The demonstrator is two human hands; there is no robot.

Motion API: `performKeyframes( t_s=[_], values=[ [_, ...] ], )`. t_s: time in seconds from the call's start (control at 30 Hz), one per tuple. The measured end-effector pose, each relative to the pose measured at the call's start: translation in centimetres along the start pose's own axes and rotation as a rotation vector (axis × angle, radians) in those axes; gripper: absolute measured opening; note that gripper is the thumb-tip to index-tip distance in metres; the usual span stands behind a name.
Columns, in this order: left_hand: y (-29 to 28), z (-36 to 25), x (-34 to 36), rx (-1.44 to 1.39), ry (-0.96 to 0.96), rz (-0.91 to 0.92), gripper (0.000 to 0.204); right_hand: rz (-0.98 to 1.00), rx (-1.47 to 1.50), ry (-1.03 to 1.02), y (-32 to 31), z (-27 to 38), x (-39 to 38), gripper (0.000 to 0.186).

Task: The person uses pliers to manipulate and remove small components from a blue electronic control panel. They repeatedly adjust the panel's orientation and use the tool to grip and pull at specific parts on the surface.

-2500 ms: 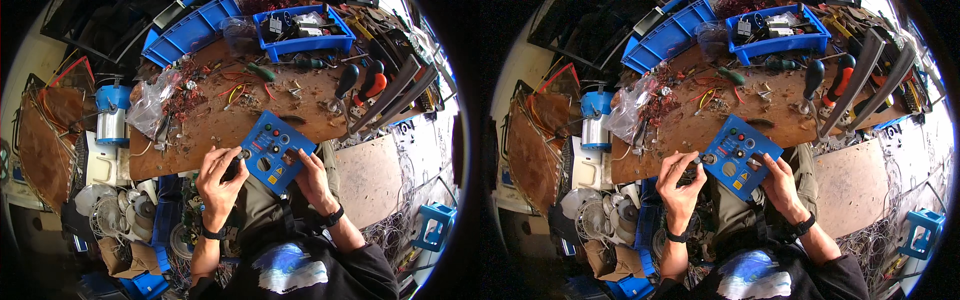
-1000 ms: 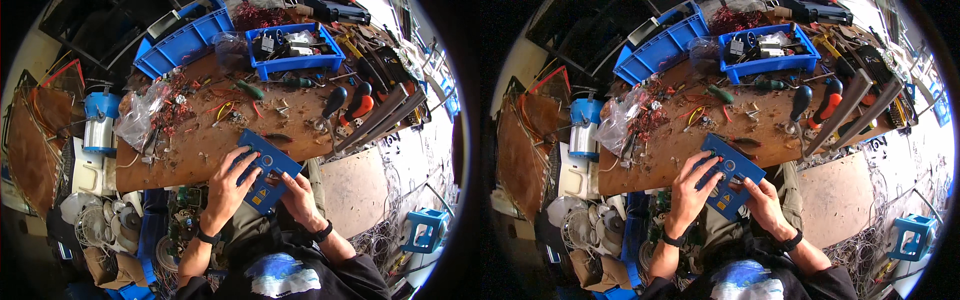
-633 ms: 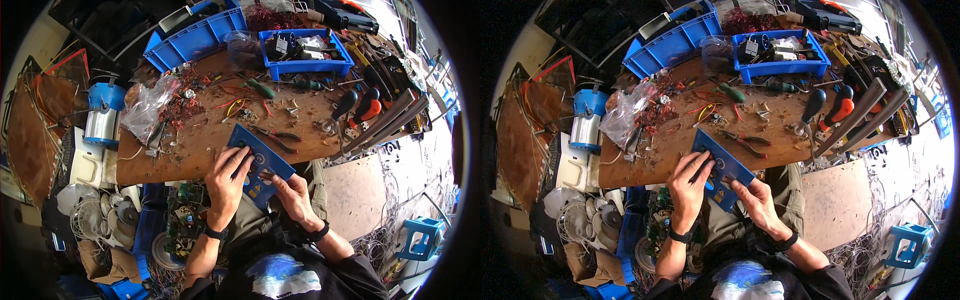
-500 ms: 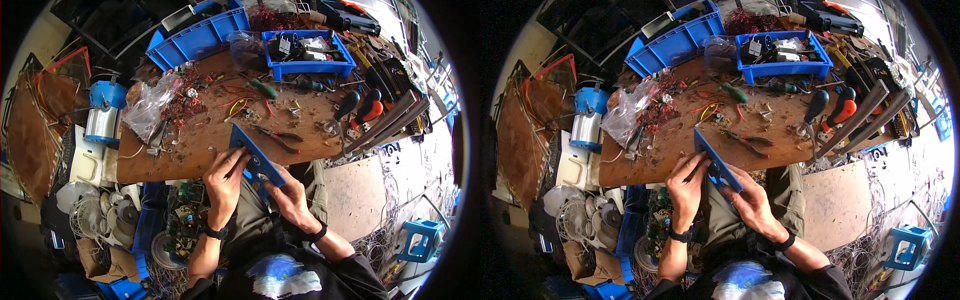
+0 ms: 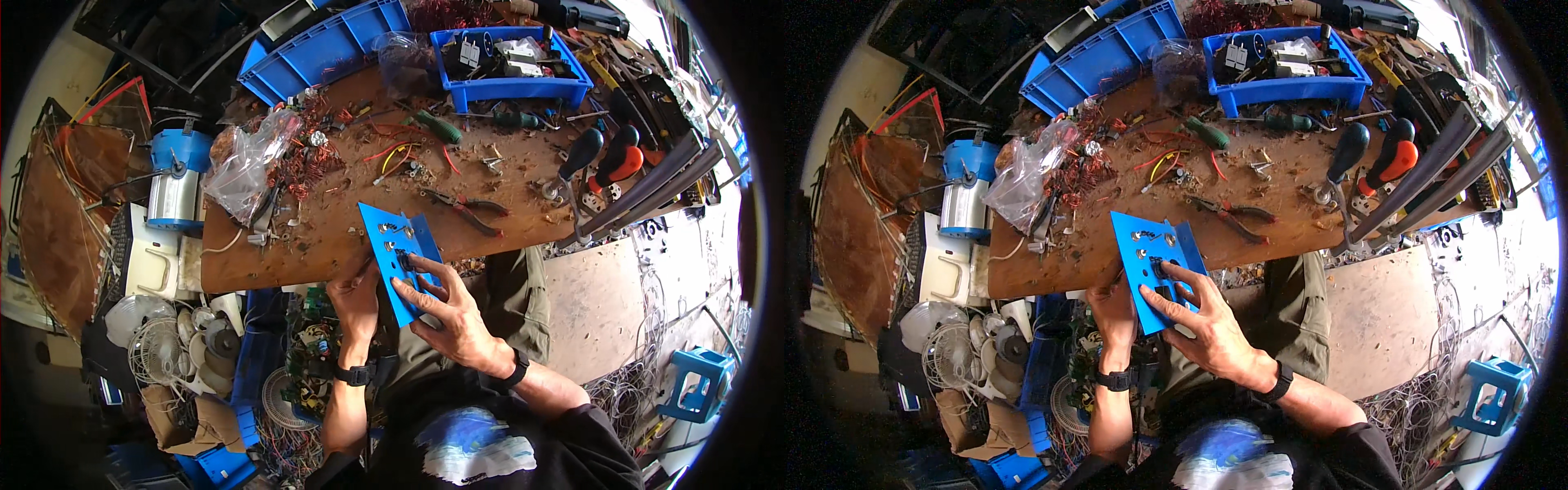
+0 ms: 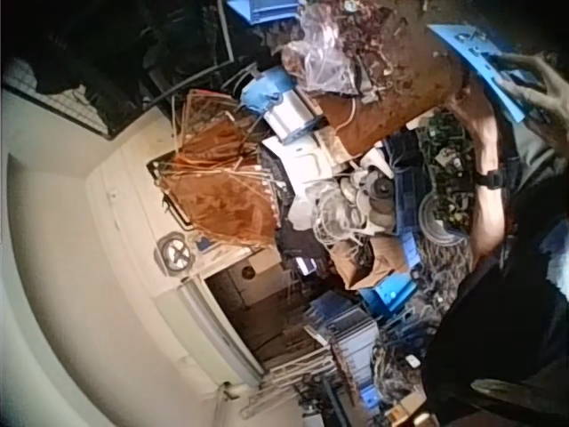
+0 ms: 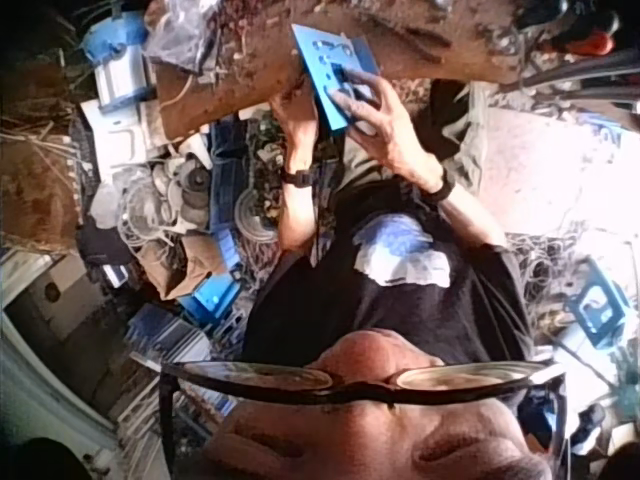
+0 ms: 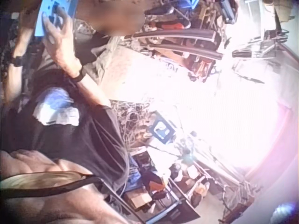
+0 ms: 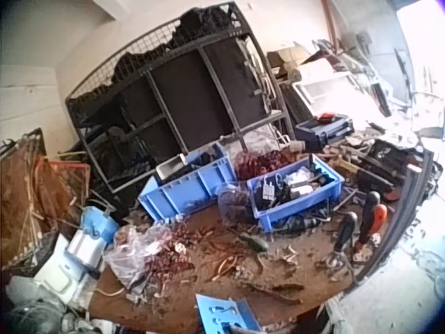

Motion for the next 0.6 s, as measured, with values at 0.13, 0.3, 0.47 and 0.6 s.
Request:
performKeyframes(
  t_s=[0.13, 0.3, 0.47, 0.6],
  values=[
    [0.5, -0.4, 0.0, 0.017, -0.026, 0.0, 0.028, 0.013, -0.002, 0.002, -0.1, 0.1, 0.1, 0.083],
    [0.9, -2.4, -1.1, -0.237, -0.245, 0.163, 0.044, -0.025, 0.006, 0.03, 0.2, 0.0, 0.4, 0.079],
    [0.8, -4.9, -3.4, 0.127, -0.062, 0.207, 0.041, 0.05, -0.022, -0.049, -0.8, -0.2, 1.2, 0.069],
    [0.5, -4.0, -3.2, -0.109, -0.047, 0.035, 0.039, -0.123, -0.393, -0.08, -5.5, -3.5, 2.9, 0.057]
  ],
)
Point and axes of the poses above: each hand's wrist, its own x-axis towards the middle knuckle, its own y-axis out of the palm, z = x × y, the point moved 3 cm from there along x, towards the middle knuckle, and after that the axes turned 6 degrees about -z, right-handed, at the moved point
